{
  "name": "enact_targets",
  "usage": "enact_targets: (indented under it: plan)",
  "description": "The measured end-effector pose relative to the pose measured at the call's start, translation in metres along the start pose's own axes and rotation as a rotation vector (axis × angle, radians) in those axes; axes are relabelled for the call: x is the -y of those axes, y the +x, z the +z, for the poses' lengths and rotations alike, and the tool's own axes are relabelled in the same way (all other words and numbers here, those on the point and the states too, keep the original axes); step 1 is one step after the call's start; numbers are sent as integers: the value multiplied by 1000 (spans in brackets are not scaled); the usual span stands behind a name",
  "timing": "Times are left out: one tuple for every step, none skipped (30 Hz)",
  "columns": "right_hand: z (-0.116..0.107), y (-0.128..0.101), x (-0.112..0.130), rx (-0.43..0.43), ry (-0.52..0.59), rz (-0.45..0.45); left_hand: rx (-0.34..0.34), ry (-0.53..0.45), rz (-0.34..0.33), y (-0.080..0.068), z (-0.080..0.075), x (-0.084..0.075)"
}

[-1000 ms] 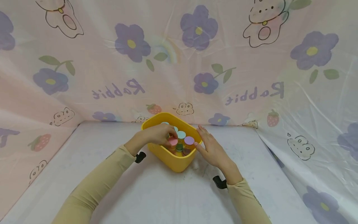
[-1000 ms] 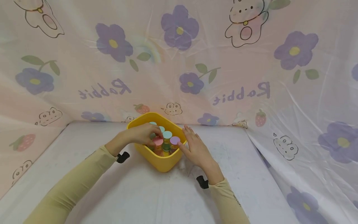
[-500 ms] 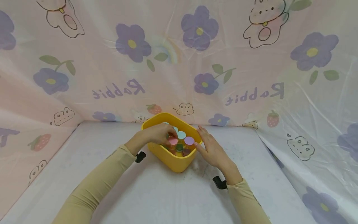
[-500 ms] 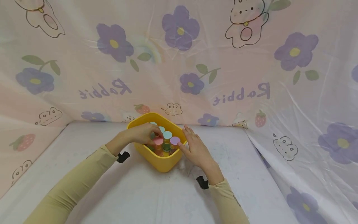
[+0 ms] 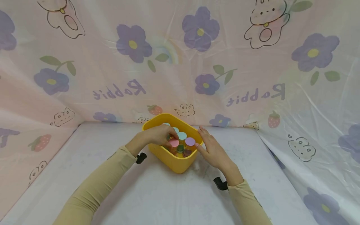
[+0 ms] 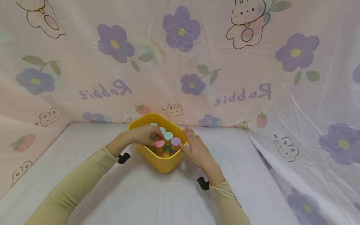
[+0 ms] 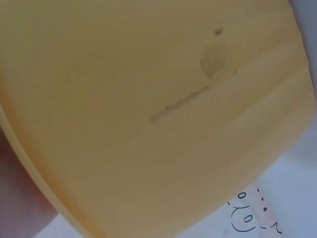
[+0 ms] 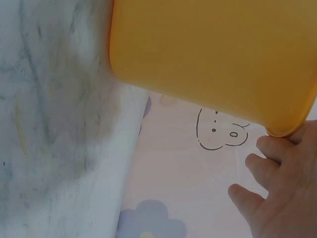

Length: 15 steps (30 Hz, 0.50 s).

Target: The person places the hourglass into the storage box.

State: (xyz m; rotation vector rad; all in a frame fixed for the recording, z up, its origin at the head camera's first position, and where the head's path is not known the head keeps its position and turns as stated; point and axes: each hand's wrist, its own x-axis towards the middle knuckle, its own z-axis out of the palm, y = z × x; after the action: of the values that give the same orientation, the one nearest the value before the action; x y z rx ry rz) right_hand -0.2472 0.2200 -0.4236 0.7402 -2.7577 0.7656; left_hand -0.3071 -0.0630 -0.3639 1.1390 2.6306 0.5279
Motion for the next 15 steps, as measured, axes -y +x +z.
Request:
enact_targets:
  plan:
    - [0,0,0,-1,1,-2,0,-3,-4,0,0,0]
    - [-1,0,0,0,1,-2,1,-7,-7,0,0,0]
    - [-1,0,0,0,-5,-2,-1,-12,-8,0,0,-1]
    - [-2,0,0,2,-8,-1,-1,-16,-8,1,-1,-1]
    - [-3,0,0,3,-14,-2,-2,-20,-10,1,-1,-2]
    - [-4,0,0,2,-23,-3,-2,-24,-13,2,-1,-1]
    - [-5,0,0,2,-32,-3,-4,-28,-14,2,-1,-2]
    - [-5,0,-1,3,-41,-4,-5,-32,-13,2,-1,-2]
    - [-6,0,-1,4,-50,-3,-5,-38,-11,2,-2,-2]
    - [-7,-1,-1,3,-54,-3,-5,-44,-7,2,-2,-2]
    - [-9,-2,-1,0,-54,-2,-6,-49,-2,2,-2,-2]
    - [-10,-3,-1,-5,-53,-2,-8,-54,5,2,-2,-2]
    - [-11,-4,-1,-12,-47,-2,-12,-61,17,2,-2,-2]
    - [-13,-5,-1,-23,-40,-3,-17,-65,30,1,-2,-1]
    - [-14,-7,-2,-38,-35,-6,-24,-70,38,0,-2,0]
